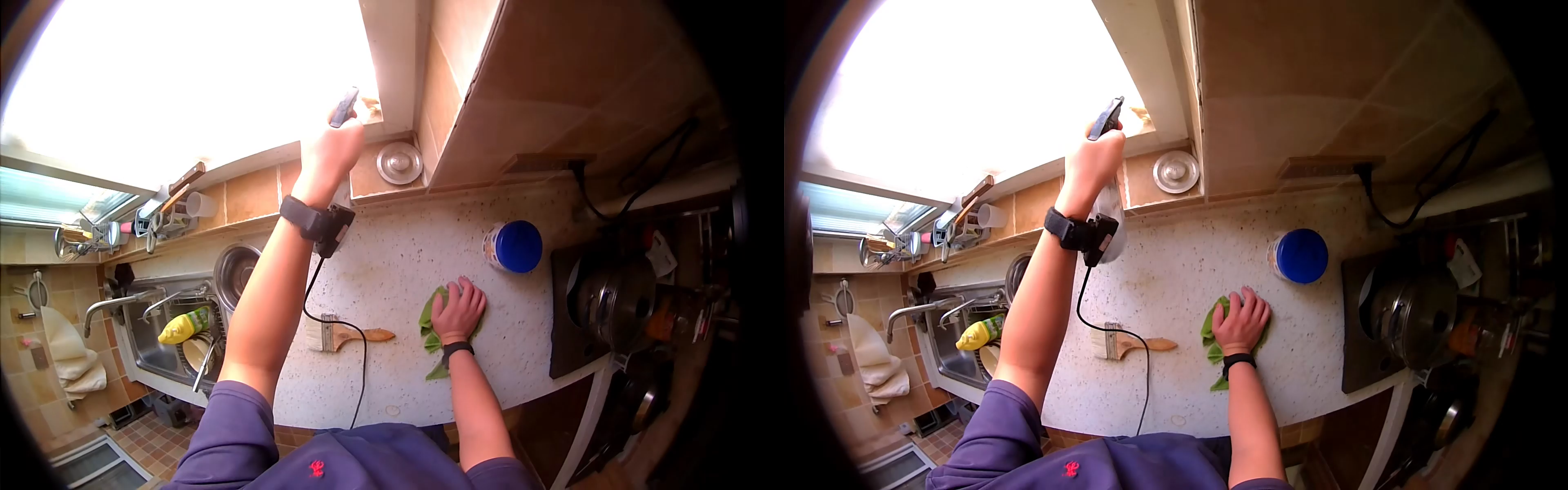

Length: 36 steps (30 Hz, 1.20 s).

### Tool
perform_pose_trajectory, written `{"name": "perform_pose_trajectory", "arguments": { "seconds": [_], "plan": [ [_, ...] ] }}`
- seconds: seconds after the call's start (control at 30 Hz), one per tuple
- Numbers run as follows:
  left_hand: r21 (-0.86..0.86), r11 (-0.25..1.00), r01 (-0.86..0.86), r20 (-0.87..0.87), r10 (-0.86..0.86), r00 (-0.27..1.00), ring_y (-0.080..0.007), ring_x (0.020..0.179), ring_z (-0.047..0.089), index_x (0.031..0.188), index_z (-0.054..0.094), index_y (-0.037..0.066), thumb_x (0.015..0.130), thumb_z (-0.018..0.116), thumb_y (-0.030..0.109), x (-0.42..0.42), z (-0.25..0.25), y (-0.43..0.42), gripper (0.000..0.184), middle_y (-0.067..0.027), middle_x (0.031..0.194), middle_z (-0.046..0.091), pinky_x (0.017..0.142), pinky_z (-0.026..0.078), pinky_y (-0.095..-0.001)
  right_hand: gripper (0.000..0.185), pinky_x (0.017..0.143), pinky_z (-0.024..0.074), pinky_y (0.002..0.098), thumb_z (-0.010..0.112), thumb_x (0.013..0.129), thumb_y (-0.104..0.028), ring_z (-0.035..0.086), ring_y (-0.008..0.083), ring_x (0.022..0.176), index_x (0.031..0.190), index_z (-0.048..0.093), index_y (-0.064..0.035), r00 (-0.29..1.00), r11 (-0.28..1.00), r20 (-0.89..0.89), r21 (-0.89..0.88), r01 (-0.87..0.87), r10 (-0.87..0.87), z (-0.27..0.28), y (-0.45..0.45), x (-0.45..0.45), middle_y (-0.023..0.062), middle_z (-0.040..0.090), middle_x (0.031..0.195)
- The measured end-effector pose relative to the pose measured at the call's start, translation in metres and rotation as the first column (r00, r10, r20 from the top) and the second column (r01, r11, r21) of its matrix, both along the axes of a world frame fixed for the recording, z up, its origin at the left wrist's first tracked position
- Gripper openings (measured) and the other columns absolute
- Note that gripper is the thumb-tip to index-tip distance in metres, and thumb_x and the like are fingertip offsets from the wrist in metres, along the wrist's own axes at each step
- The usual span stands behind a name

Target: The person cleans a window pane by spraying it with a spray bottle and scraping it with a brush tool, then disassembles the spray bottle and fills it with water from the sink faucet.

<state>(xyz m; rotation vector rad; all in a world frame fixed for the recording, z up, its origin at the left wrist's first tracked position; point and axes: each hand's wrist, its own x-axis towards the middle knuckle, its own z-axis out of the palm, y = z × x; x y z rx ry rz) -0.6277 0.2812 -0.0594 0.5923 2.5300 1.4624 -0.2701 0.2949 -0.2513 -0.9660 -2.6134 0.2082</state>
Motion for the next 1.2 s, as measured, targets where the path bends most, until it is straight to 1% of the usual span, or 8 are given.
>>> {"name": "perform_pose_trajectory", "arguments": {
  "seconds": [0.07,0.17,0.27,0.47,0.57,0.77,0.87,1.2],
  "plan": [
    [0.043,0.999,0.01,0.005,-0.01,1.0,-0.0194,0.07,0.063,0.099,0.07,0.0,0.086,0.056,0.015,-0.001,-0.005,0.001,0.024,-0.0132,0.073,0.065,0.065,0.049,-0.0349,0.031,0.102,0.0392,0.0532,0.065,0.083,-0.032,0.054,0.0378,0.109,0.103,0.063,-0.0073,1.0,1.0,0.004,-0.029,0.005,-0.005,0.001,0.0,0.0,0.0149,0.059,0.119],
    [-0.136,0.991,-0.011,-0.021,0.008,1.0,-0.0219,0.071,0.063,0.101,0.071,0.001,0.086,0.056,0.015,0.003,0.003,0.006,0.026,-0.0163,0.078,0.067,0.068,0.05,-0.0349,0.031,0.102,0.0389,0.0532,0.065,0.083,-0.031,0.054,0.0376,0.109,0.103,0.064,-0.0075,1.0,0.999,0.004,-0.051,0.012,-0.012,0.002,0.0,-0.001,0.0145,0.059,0.119],
    [-0.082,0.996,0.027,0.004,-0.027,1.0,-0.0286,0.075,0.066,0.104,0.071,0.002,0.087,0.055,0.017,0.001,-0.008,0.002,0.027,-0.0207,0.084,0.069,0.072,0.051,-0.0379,0.031,0.103,0.0386,0.0533,0.066,0.083,-0.031,0.054,0.0374,0.109,0.103,0.064,-0.0079,1.0,0.999,0.014,-0.043,0.014,-0.014,0.003,0.001,-0.001,0.0143,0.059,0.119],
    [-0.171,0.985,0.004,-0.146,-0.029,0.989,-0.0409,0.082,0.066,0.095,0.069,0.001,0.085,0.054,0.013,0.004,-0.021,-0.001,0.022,-0.0247,0.089,0.069,0.077,0.051,-0.0441,0.03,0.103,0.0386,0.0534,0.065,0.083,-0.031,0.054,0.0372,0.109,0.102,0.064,-0.0083,1.0,0.999,0.005,-0.048,0.015,-0.015,0.001,0.001,0.0,0.014,0.059,0.118],
    [-0.101,0.994,0.042,-0.043,-0.047,0.998,-0.0432,0.083,0.063,0.089,0.067,0.0,0.083,0.053,0.011,0.001,-0.031,0.0,0.019,-0.0252,0.09,0.068,0.078,0.05,-0.0466,0.03,0.103,0.0389,0.0532,0.065,0.083,-0.032,0.054,0.0371,0.109,0.102,0.064,-0.0083,1.0,0.999,-0.005,-0.036,0.012,-0.012,0.001,0.0,-0.001,0.014,0.059,0.118],
    [-0.124,0.992,-0.011,-0.304,-0.028,0.952,-0.0455,0.087,0.062,0.087,0.067,0.001,0.08,0.053,0.008,0.008,-0.053,-0.005,0.017,-0.0258,0.086,0.066,0.081,0.048,-0.0511,0.03,0.101,0.0396,0.0527,0.065,0.083,-0.032,0.055,0.0373,0.108,0.102,0.064,-0.0082,1.0,0.999,0.0,-0.035,0.007,-0.007,0.001,0.0,-0.001,0.014,0.059,0.118],
    [-0.122,0.991,0.048,-0.197,-0.072,0.978,-0.0461,0.083,0.061,0.082,0.064,0.0,0.078,0.053,0.006,0.009,-0.053,-0.004,0.013,-0.0259,0.084,0.065,0.078,0.048,-0.0515,0.03,0.101,0.0399,0.0526,0.065,0.083,-0.032,0.055,0.0374,0.108,0.102,0.064,-0.0082,1.0,0.999,0.004,-0.034,0.006,-0.006,0.001,0.0,-0.002,0.0141,0.059,0.118],
    [-0.121,0.991,0.063,-0.286,-0.095,0.953,-0.0462,0.077,0.06,0.081,0.056,0.0,0.076,0.056,0.003,0.021,-0.068,-0.005,0.006,-0.0247,0.075,0.062,0.072,0.047,-0.053,0.03,0.099,0.0407,0.0526,0.062,0.086,-0.035,0.055,0.0366,0.106,0.101,0.063,-0.0086,1.0,1.0,0.008,-0.01,-0.002,0.002,-0.001,-0.001,-0.003,0.0141,0.06,0.118]
  ]
}}
